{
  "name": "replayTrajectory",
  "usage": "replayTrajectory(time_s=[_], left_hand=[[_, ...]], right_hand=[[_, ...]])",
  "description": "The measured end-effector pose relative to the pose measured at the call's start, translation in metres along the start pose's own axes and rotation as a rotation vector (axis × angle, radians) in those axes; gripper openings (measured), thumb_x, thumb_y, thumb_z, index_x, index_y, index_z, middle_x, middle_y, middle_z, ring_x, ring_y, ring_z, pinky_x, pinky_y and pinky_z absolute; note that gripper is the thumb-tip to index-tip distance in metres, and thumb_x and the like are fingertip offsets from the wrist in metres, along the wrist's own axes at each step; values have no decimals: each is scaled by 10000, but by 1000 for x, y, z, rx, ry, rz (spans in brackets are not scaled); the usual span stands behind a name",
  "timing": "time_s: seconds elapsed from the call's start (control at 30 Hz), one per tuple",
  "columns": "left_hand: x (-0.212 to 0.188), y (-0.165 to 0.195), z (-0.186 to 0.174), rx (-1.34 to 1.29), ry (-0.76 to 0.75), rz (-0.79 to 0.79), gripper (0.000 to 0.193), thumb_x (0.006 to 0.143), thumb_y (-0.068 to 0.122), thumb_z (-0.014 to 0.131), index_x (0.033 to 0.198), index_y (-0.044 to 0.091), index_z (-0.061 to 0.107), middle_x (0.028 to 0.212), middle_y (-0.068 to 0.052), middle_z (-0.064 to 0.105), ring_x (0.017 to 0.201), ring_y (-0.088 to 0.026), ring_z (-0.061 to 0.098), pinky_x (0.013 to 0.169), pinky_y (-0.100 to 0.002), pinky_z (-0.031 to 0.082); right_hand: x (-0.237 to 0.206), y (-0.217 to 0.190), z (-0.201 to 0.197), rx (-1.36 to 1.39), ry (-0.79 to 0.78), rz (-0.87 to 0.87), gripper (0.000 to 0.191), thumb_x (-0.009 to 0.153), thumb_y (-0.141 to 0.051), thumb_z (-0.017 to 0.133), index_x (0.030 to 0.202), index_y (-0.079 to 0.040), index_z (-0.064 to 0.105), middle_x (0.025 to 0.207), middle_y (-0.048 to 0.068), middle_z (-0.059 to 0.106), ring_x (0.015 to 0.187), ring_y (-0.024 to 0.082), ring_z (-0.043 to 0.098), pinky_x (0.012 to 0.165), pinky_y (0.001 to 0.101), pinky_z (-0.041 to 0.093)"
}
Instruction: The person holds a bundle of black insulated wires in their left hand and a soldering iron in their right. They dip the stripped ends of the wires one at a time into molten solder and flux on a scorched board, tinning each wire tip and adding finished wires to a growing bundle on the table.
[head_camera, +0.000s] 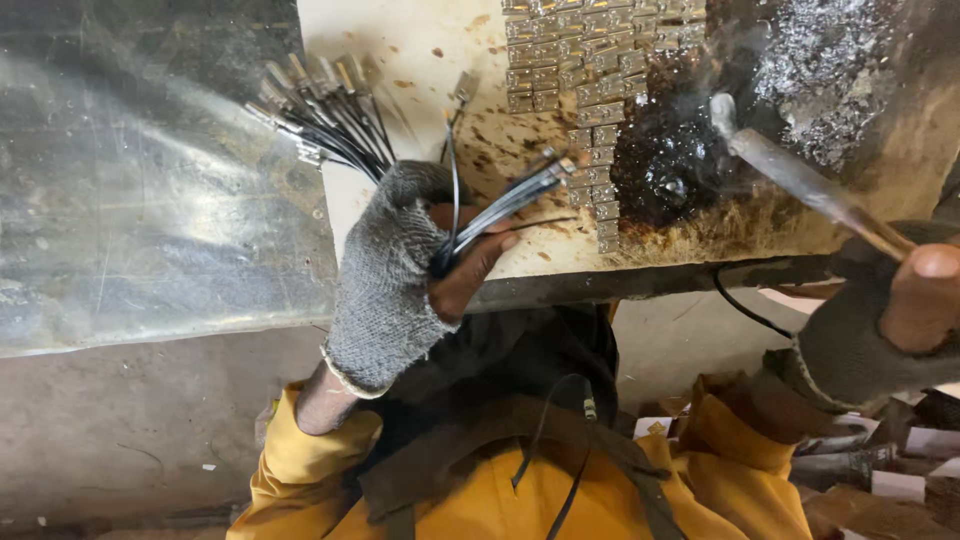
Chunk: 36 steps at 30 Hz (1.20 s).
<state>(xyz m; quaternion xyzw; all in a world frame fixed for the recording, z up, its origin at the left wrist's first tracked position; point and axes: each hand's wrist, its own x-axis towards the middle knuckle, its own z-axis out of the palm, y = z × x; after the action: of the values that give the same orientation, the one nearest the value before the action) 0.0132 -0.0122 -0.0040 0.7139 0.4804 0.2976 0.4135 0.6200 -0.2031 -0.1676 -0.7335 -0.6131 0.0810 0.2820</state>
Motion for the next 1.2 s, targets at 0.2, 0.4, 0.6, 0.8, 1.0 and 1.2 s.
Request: replayTrajectory(time_s=[0.2, 0.4, 0.6, 0.8, 1.0, 1.2], left_hand=[[-4, -8, 7, -1, 1, -63, 382, 912, 291, 843, 1028, -36, 682, 1026, -130, 658, 845, -263, 706, 737, -343, 556], [-5, -9, 5, 88, 0, 78, 270, 945, 252, 827, 908, 6, 724, 1100, -143, 662, 894, -292, 688, 763, -370, 549], [-7, -5, 7, 28, -7, 0, 232, 932, 260, 829, 965, 40, 762, 1086, -135, 675, 828, -256, 706, 706, -344, 557], [-8, 0, 10, -13, -67, -155, 355, 888, 283, 842, 1052, -6, 719, 970, -114, 690, 738, -233, 721, 653, -355, 551], [-7, -6, 9, 86, -17, 113, 277, 942, 230, 835, 890, 7, 679, 1183, -162, 650, 861, -276, 713, 717, -363, 580], [-8, -8, 11, 121, -4, 118, 254, 938, 213, 825, 893, 8, 682, 1208, -150, 647, 903, -306, 718, 752, -384, 578]], right_hand=[[-51, 11, 3, 215, 36, 70, 335, 1179, -270, 438, 1037, 15, 541, 845, 114, 577, 648, 185, 523, 647, 327, 497], [-133, -24, 12, 233, 149, 55, 337, 1180, -279, 444, 1058, 20, 540, 850, 123, 587, 660, 192, 544, 663, 330, 513], [-167, -66, 23, 110, 222, 15, 341, 1182, -288, 449, 1079, 24, 540, 856, 132, 597, 672, 198, 566, 679, 334, 529], [-175, -93, 26, 21, 236, 5, 347, 1183, -296, 454, 1100, 29, 539, 862, 141, 607, 683, 205, 587, 695, 338, 546], [-184, -107, 29, 8, 228, 17, 354, 1184, -305, 459, 1121, 34, 539, 867, 149, 617, 695, 211, 609, 710, 341, 562], [-179, -116, 29, 16, 225, 14, 363, 1186, -314, 465, 1142, 39, 538, 873, 158, 627, 707, 218, 630, 726, 345, 578]])
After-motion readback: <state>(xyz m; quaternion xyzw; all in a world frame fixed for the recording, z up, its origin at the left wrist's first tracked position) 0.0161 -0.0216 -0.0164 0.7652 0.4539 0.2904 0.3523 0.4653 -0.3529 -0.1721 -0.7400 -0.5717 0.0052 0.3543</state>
